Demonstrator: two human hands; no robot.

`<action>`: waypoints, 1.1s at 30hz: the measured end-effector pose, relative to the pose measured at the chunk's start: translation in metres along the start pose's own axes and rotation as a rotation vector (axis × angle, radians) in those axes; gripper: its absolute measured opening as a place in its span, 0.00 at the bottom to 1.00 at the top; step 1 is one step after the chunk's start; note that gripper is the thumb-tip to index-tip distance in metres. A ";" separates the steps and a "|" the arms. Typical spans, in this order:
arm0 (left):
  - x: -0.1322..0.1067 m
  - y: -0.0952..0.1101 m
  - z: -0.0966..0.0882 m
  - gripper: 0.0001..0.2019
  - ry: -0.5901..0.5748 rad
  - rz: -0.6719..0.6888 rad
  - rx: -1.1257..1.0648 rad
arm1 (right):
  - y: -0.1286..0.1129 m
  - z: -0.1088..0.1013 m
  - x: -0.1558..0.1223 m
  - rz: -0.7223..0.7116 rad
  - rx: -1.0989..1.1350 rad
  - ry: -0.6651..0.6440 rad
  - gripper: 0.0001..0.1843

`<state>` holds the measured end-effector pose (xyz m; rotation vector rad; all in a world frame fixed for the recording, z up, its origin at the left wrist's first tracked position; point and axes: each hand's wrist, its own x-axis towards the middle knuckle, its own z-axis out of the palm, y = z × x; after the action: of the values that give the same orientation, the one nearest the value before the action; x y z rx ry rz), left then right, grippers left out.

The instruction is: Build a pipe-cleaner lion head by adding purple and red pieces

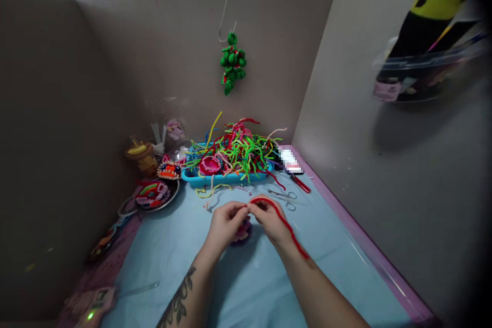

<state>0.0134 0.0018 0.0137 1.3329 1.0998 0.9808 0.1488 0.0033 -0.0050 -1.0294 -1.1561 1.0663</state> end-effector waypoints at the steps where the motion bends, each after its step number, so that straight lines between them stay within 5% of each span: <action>1: 0.001 0.000 -0.001 0.18 -0.031 -0.089 -0.068 | -0.001 -0.001 0.000 -0.004 -0.005 -0.010 0.06; 5: 0.001 0.002 -0.003 0.20 -0.112 -0.270 -0.276 | -0.006 0.000 -0.001 0.054 0.046 -0.075 0.08; 17: 0.001 -0.001 -0.003 0.18 -0.113 -0.249 -0.394 | 0.002 0.002 0.000 0.169 0.224 -0.078 0.15; 24: 0.002 0.000 -0.006 0.18 -0.114 -0.160 -0.264 | -0.002 -0.001 -0.001 0.049 0.203 -0.130 0.06; 29: -0.003 0.006 -0.004 0.17 0.058 0.185 -0.048 | 0.005 -0.001 -0.001 -0.019 0.287 -0.018 0.04; 33: -0.008 0.008 -0.006 0.03 0.083 0.544 0.376 | 0.009 0.001 -0.002 -0.082 0.376 0.011 0.04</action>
<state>0.0062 -0.0045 0.0223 1.9781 1.0361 1.2690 0.1466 0.0033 -0.0145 -0.6862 -0.9342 1.1575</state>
